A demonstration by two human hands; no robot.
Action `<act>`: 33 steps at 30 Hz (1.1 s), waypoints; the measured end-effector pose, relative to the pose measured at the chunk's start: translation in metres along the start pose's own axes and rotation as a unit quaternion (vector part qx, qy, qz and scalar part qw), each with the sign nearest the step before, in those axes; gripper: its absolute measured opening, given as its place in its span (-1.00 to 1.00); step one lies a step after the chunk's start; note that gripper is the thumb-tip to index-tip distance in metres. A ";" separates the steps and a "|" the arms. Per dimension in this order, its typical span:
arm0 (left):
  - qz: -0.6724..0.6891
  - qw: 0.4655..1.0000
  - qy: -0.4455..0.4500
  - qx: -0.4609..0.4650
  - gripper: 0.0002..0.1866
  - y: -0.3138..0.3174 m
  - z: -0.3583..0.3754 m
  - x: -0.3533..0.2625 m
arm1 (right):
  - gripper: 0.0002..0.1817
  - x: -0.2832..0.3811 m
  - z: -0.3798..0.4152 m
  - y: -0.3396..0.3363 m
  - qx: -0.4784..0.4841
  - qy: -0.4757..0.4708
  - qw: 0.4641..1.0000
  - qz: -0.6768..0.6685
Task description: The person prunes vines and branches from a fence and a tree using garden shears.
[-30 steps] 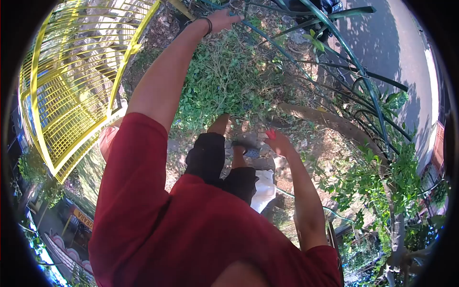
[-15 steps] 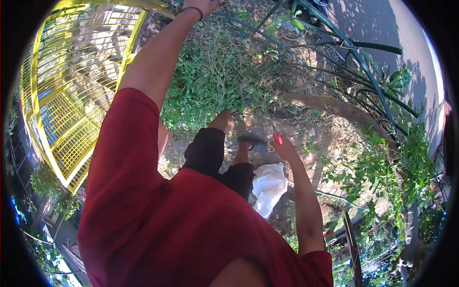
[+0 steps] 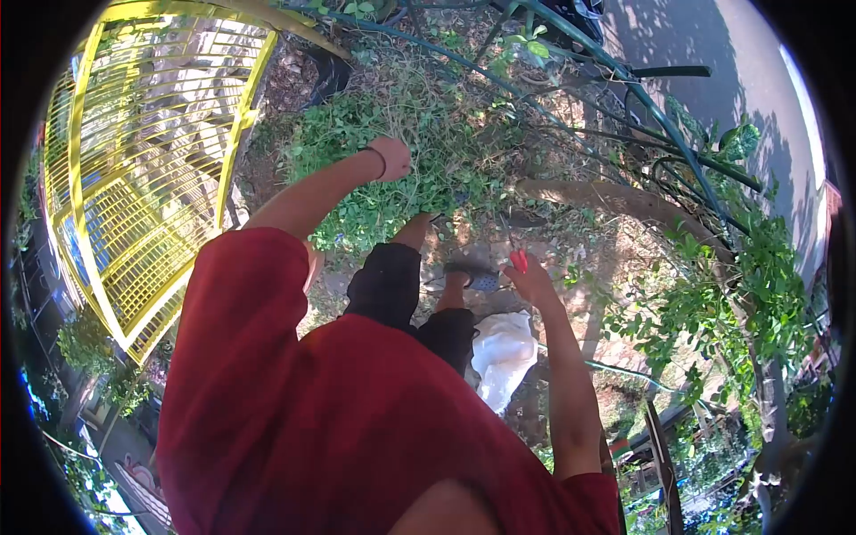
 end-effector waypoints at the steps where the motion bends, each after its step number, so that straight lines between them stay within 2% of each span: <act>1: 0.058 0.998 -0.003 0.040 -0.67 0.036 0.014 -0.009 | -0.19 -0.006 0.002 0.002 0.012 0.007 1.000 -0.010; 2: 0.096 0.990 -0.059 0.083 -0.66 0.058 0.033 -0.012 | -0.19 -0.004 0.008 -0.002 0.007 0.012 1.000 -0.013; 4: 0.079 0.972 -0.067 0.210 -0.63 0.147 0.042 0.003 | -0.17 0.006 0.028 -0.012 0.009 0.032 0.999 0.008; 8: 0.114 0.954 -0.068 0.270 -0.49 0.112 0.074 -0.013 | -0.17 -0.019 0.022 -0.006 0.005 0.031 0.999 -0.021; 10: 0.138 0.937 -0.100 0.306 -0.30 0.077 0.061 -0.014 | -0.17 -0.019 0.024 -0.004 -0.001 -0.008 0.998 -0.070; 12: 0.165 0.966 -0.082 0.184 -0.06 0.018 0.024 -0.015 | -0.18 -0.023 0.026 -0.002 -0.007 0.002 0.998 -0.063; 13: 0.201 0.973 -0.081 0.073 0.08 -0.028 0.012 -0.021 | -0.18 -0.025 0.028 -0.001 -0.011 0.012 0.998 -0.055; 15: 0.483 0.874 -0.044 -0.027 0.08 -0.107 -0.008 -0.050 | -0.18 -0.012 0.048 -0.008 -0.020 0.017 0.999 -0.044; 16: 0.601 0.794 -0.022 -0.087 0.06 -0.142 -0.014 -0.062 | -0.18 -0.006 0.057 -0.011 -0.024 0.019 0.999 -0.031; 18: 0.642 0.744 0.063 -0.173 0.05 -0.217 -0.013 -0.089 | -0.18 -0.001 0.070 -0.013 -0.027 0.019 0.999 -0.035; 19: 0.641 0.745 0.067 -0.173 0.05 -0.233 -0.018 -0.095 | -0.18 -0.002 0.076 -0.013 -0.026 0.019 0.999 -0.039; 21: 0.660 0.714 0.056 -0.226 -0.07 -0.264 -0.032 -0.086 | -0.17 -0.015 0.081 -0.008 -0.038 0.016 0.998 -0.053; 22: 0.659 0.715 0.061 -0.226 -0.07 -0.270 -0.037 -0.085 | -0.17 -0.022 0.081 -0.007 -0.046 0.013 0.997 -0.067; 24: 0.546 0.762 0.006 -0.349 -0.30 -0.284 -0.037 -0.058 | -0.16 -0.020 0.100 -0.013 -0.036 0.040 0.997 -0.048; 25: 0.584 0.689 0.038 -0.428 -0.52 -0.274 -0.053 -0.045 | -0.16 -0.023 0.108 -0.012 -0.021 0.065 0.997 -0.028; 26: 0.581 0.691 0.043 -0.427 -0.52 -0.275 -0.049 -0.046 | -0.16 -0.031 0.110 -0.008 -0.025 0.065 0.997 -0.033; 27: 0.389 0.816 -0.016 -0.428 -0.59 -0.281 -0.033 -0.047 | -0.16 -0.039 0.111 -0.005 -0.048 0.035 0.997 -0.051; 28: 0.175 0.893 -0.074 -0.409 -0.62 -0.284 -0.019 -0.054 | -0.16 -0.047 0.114 -0.002 -0.071 0.005 0.995 -0.067; 30: 0.215 0.901 -0.080 -0.369 -0.71 -0.269 0.009 -0.075 | -0.18 -0.060 0.125 0.002 -0.088 0.013 0.994 -0.068; 32: 0.164 0.954 -0.042 -0.247 -0.66 -0.212 -0.007 -0.080 | -0.20 -0.070 0.131 0.005 -0.109 0.016 0.992 -0.068; 33: 0.133 0.981 -0.027 -0.141 -0.61 -0.175 -0.011 -0.080 | -0.34 -0.076 0.131 0.011 -0.098 0.013 0.992 -0.074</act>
Point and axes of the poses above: each hand's wrist, its own z-axis away from the middle knuckle, its own y-axis out of the palm, x = y × z, the point moved 10 cm from there along -z, towards the middle knuckle, and after that the axes turned 9 degrees about y, right-handed, at the moved point
